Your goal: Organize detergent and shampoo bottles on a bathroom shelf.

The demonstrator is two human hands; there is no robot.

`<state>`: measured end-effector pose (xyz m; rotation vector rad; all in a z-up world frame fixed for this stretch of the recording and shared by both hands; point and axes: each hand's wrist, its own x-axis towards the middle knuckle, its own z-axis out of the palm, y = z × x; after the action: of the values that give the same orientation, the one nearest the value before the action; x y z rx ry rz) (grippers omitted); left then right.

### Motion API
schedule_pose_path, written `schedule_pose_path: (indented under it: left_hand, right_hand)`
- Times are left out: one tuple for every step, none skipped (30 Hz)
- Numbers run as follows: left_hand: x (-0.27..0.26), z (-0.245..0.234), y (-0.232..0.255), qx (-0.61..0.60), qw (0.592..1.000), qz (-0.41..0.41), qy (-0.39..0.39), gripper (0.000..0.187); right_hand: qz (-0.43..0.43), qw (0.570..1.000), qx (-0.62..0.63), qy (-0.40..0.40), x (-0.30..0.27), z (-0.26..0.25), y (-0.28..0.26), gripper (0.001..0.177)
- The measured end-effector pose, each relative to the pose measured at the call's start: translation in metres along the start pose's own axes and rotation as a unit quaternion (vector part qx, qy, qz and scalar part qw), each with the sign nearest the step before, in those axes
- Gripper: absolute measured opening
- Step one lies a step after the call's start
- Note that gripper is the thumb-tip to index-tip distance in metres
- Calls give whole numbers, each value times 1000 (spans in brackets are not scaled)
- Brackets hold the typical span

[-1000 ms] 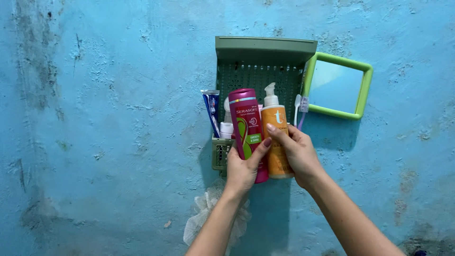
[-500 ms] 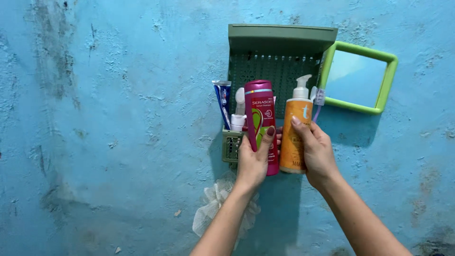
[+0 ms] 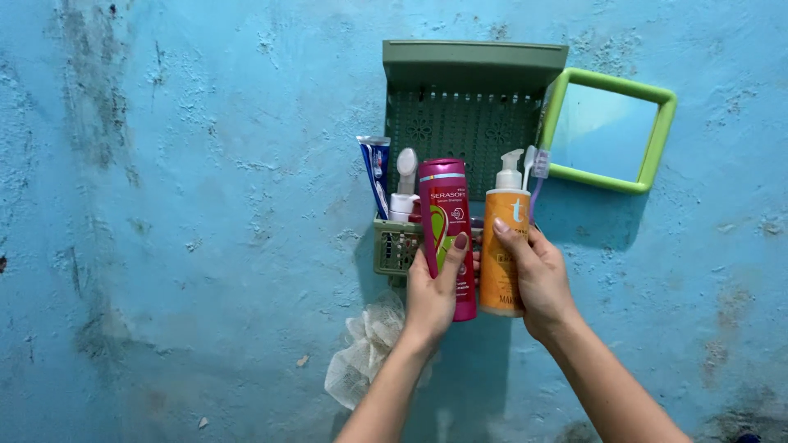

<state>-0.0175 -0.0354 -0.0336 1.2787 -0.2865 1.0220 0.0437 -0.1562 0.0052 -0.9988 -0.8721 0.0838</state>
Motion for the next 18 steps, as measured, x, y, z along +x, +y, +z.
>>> schedule_pose_path:
  left_hand:
    - [0, -1, -6, 1, 1000, -2, 1, 47]
    - [-1, -2, -11, -6, 1000, 5, 2, 46]
    - [-1, -3, -17, -13, 1000, 11, 2, 46]
    - [-5, -2, -18, -13, 1000, 9, 3, 46]
    - [-9, -2, -19, -7, 1000, 19, 11, 45]
    - [-12, -2, -19, -2, 999, 30, 19, 45]
    - [-14, -2, -21, -1, 999, 30, 20, 45]
    - [-16, -2, -22, -4, 999, 33, 25, 45]
    - [-18, -3, -23, -6, 999, 38, 32, 45]
    - [-22, 0, -15, -3, 999, 39, 34, 45]
    - [-27, 2, -6, -14, 999, 13, 37, 46]
    - [-32, 5, 2, -25, 999, -14, 41, 47]
    - [-34, 3, 4, -22, 999, -12, 43, 47]
    - [-37, 2, 5, -5, 998, -24, 55, 49]
    - [-41, 0, 6, 13, 997, -37, 69, 52]
    - [-42, -2, 4, 18, 996, -37, 73, 52]
    - [-44, -5, 2, 3, 997, -26, 67, 53]
    - [-45, -8, -1, -12, 998, -14, 61, 55]
  right_hand:
    - [2, 1000, 0, 1, -1, -1, 1, 36]
    - [10, 1000, -1, 7, -2, -2, 2, 36]
    - [17, 1000, -2, 12, -3, -4, 3, 37]
    - [19, 1000, -2, 14, -4, -8, 8, 37]
    - [12, 1000, 0, 6, -3, -11, 12, 37]
    - [5, 1000, 3, -2, -3, -14, 17, 38]
    - [6, 1000, 4, -3, -6, -14, 17, 38]
    - [15, 1000, 7, 1, -9, -13, 17, 37]
    - [24, 1000, 12, 4, -12, -11, 17, 37]
    - [25, 1000, 14, 1, -14, -11, 17, 37]
    - [30, 999, 21, 7, -17, -10, 16, 37]
    - [35, 999, 28, 12, -19, -8, 16, 38]
    - [36, 999, 31, 9, -22, -7, 16, 38]
    - [39, 999, 32, 11, -25, -5, 16, 39]
    - [45, 998, 35, 13, -28, -3, 16, 40]
    - [49, 998, 39, 10, -30, -2, 18, 40]
    - [52, 997, 53, 6, -32, -1, 19, 40]
    - [55, 996, 68, 3, -34, 0, 21, 40]
